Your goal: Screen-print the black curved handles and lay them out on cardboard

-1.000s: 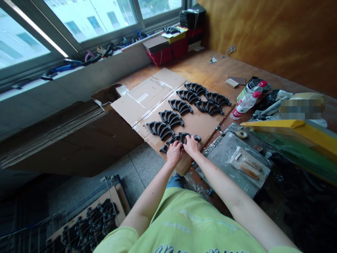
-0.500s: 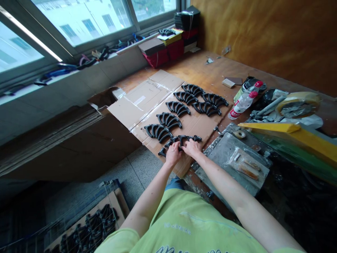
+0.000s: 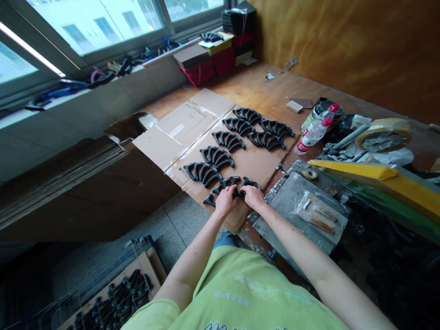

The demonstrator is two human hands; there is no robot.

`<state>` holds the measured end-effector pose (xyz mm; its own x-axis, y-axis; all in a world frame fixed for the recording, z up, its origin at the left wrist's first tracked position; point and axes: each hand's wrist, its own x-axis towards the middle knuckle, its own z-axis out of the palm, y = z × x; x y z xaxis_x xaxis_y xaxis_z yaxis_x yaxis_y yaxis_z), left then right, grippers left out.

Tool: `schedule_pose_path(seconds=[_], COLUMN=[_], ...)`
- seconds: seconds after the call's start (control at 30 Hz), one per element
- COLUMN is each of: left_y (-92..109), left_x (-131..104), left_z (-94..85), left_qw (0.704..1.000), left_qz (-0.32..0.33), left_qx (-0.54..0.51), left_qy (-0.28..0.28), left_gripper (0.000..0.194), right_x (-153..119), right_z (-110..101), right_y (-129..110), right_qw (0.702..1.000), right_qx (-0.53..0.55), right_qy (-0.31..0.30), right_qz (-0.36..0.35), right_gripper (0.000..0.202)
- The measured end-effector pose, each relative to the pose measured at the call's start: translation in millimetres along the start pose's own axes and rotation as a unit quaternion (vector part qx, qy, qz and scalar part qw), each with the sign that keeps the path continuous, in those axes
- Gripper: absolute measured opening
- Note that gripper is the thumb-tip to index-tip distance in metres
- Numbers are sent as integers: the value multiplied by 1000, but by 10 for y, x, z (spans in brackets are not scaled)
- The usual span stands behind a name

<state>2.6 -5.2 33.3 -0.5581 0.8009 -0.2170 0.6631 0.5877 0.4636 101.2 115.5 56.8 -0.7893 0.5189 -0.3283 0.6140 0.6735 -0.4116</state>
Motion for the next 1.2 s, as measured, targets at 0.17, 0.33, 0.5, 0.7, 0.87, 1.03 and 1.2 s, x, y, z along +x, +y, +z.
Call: schedule_pose_path(seconds=[0.17, 0.33, 0.5, 0.7, 0.87, 1.03, 1.2], left_y=[29, 39, 56, 90, 164, 316, 536], left_x=[2, 23, 43, 97, 89, -13, 399], left_z=[13, 7, -8, -14, 17, 16, -145], left_qw=[1000, 1000, 1000, 999, 999, 999, 999], left_qz=[-9, -14, -12, -18, -36, -32, 22], left_qx=[-3, 4, 3, 16, 20, 11, 5], left_qy=[7, -8, -20, -36, -29, 18, 44], left_gripper=[55, 57, 54, 51, 40, 38, 42], right_x=[-2, 1, 52, 71, 97, 37, 234], right_z=[25, 41, 68, 110, 145, 98, -246], right_y=[37, 16, 6, 19, -38, 10, 152], right_qw=[1000, 999, 1000, 1000, 998, 996, 987], right_qx=[21, -26, -12, -3, -7, 17, 26], right_qy=[10, 12, 1, 23, 22, 71, 148], right_qz=[7, 38, 16, 10, 61, 57, 50], right_gripper=[33, 25, 17, 19, 29, 24, 25])
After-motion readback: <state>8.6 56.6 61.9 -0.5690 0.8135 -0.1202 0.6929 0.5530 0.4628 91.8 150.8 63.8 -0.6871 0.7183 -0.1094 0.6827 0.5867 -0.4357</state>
